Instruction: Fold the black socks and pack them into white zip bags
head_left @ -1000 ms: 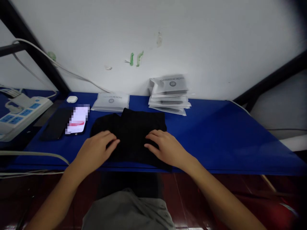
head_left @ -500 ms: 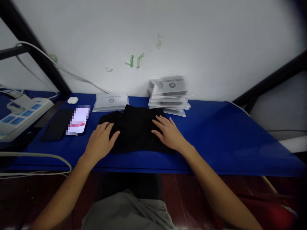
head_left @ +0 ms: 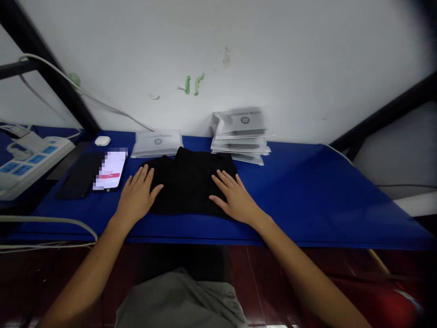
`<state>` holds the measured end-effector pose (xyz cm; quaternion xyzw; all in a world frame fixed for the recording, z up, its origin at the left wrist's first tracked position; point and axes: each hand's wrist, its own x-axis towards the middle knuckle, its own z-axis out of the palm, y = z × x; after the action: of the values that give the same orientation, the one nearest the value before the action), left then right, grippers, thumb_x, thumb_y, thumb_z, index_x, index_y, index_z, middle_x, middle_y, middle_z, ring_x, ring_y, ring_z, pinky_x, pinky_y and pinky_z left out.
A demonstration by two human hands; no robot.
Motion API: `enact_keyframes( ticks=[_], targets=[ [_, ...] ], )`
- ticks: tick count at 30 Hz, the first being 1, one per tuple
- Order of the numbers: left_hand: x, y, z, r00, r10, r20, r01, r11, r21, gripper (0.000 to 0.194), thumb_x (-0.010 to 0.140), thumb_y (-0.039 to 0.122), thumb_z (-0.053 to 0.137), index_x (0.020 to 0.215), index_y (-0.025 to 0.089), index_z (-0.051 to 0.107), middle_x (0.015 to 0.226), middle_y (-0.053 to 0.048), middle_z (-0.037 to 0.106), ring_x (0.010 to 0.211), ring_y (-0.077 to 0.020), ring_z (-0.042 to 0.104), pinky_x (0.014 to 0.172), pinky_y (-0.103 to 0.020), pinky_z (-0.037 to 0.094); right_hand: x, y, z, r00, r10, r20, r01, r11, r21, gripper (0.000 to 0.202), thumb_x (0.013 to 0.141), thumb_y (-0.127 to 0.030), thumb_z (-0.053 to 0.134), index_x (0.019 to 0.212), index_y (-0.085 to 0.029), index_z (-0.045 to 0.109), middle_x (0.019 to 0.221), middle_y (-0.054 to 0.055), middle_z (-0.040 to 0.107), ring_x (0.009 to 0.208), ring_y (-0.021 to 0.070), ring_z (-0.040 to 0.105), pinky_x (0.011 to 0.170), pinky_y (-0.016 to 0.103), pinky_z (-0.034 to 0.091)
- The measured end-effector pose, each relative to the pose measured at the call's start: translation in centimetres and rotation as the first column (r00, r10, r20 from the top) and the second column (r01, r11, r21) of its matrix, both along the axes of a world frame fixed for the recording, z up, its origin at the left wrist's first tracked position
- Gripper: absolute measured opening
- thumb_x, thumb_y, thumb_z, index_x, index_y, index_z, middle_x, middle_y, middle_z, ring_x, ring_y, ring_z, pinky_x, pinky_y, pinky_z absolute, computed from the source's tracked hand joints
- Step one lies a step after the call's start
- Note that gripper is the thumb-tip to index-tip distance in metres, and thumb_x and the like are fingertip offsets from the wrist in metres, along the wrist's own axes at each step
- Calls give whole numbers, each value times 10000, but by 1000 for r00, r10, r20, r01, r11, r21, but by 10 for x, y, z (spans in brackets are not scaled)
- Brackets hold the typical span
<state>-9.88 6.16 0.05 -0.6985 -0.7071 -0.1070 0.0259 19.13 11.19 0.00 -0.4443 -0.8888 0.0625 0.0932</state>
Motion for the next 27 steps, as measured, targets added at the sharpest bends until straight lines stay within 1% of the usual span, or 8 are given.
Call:
enact_keyframes(
  ticks=[3, 5, 7, 12, 16, 19, 23, 27],
  targets=[
    [5, -15, 10, 980, -191, 57, 185, 978, 96, 566, 950, 486, 360, 1350, 102, 473, 1425, -162, 466, 1325, -275, 420, 1090, -437, 360, 4, -11, 12, 998, 53, -43, -52, 998, 17, 640, 885, -526, 517, 1408, -170, 420, 1475, 140, 410, 1386, 281, 333, 1147, 548, 224],
    [4, -27, 13, 949, -303, 83, 300, 953, 54, 567, 905, 537, 446, 1316, 152, 515, 1325, -130, 555, 1238, -261, 498, 1035, -417, 425, 8, -19, 20, 993, 109, -54, -110, 994, -13, 631, 831, -520, 605, 1355, -188, 487, 1377, 130, 516, 1297, 278, 455, 1131, 537, 276],
    [2, -37, 14, 933, -351, 84, 353, 935, -17, 571, 865, 541, 518, 1304, 177, 526, 1288, -118, 573, 1183, -267, 531, 980, -421, 467, 11, -26, 25, 989, 141, -50, -143, 989, -46, 571, 808, -467, 653, 1303, -205, 540, 1289, 115, 574, 1214, 273, 528, 1105, 533, 326],
    [-1, -42, 10, 937, -344, 64, 348, 934, -77, 407, 906, 277, 456, 1292, 178, 535, 1257, -112, 591, 1115, -254, 566, 901, -403, 500, 12, -36, 27, 989, 147, 28, -146, 989, -25, 396, 862, -275, 567, 1249, -191, 581, 1252, 110, 599, 1153, 257, 567, 1074, 509, 374],
    [2, -38, 9, 945, -327, 7, 327, 943, -67, 457, 827, 76, 383, 1222, 186, 587, 1190, -104, 634, 1043, -242, 599, 838, -383, 507, 9, -39, 26, 979, 143, 142, -153, 986, 60, 501, 778, -31, 459, 1241, -181, 576, 1200, 101, 629, 1062, 241, 605, 1044, 492, 402],
    [2, -36, 9, 951, -310, 11, 310, 950, -37, 411, 827, 86, 393, 1147, 204, 621, 1126, -87, 663, 993, -235, 617, 813, -378, 505, 10, -37, 26, 976, 108, 188, -130, 986, 107, 487, 748, 29, 423, 1143, -174, 621, 1055, 92, 674, 938, 226, 633, 981, 454, 444],
    [0, -36, 11, 950, -311, 25, 311, 950, -29, 334, 845, 110, 404, 1072, 178, 639, 1092, -88, 676, 977, -233, 623, 825, -380, 499, 15, -33, 25, 983, 82, 161, -102, 987, 123, 329, 816, -12, 428, 997, -161, 658, 920, 88, 687, 875, 227, 641, 923, 421, 464],
    [-3, -42, 21, 950, -300, 90, 309, 945, -105, 297, 873, 162, 398, 1032, 185, 648, 1026, -72, 690, 939, -232, 635, 810, -386, 499, 23, -34, 32, 994, 97, 55, -97, 995, -4, 285, 849, -63, 445, 1001, -181, 655, 909, 62, 699, 838, 203, 653, 826, 370, 496]
  ],
)
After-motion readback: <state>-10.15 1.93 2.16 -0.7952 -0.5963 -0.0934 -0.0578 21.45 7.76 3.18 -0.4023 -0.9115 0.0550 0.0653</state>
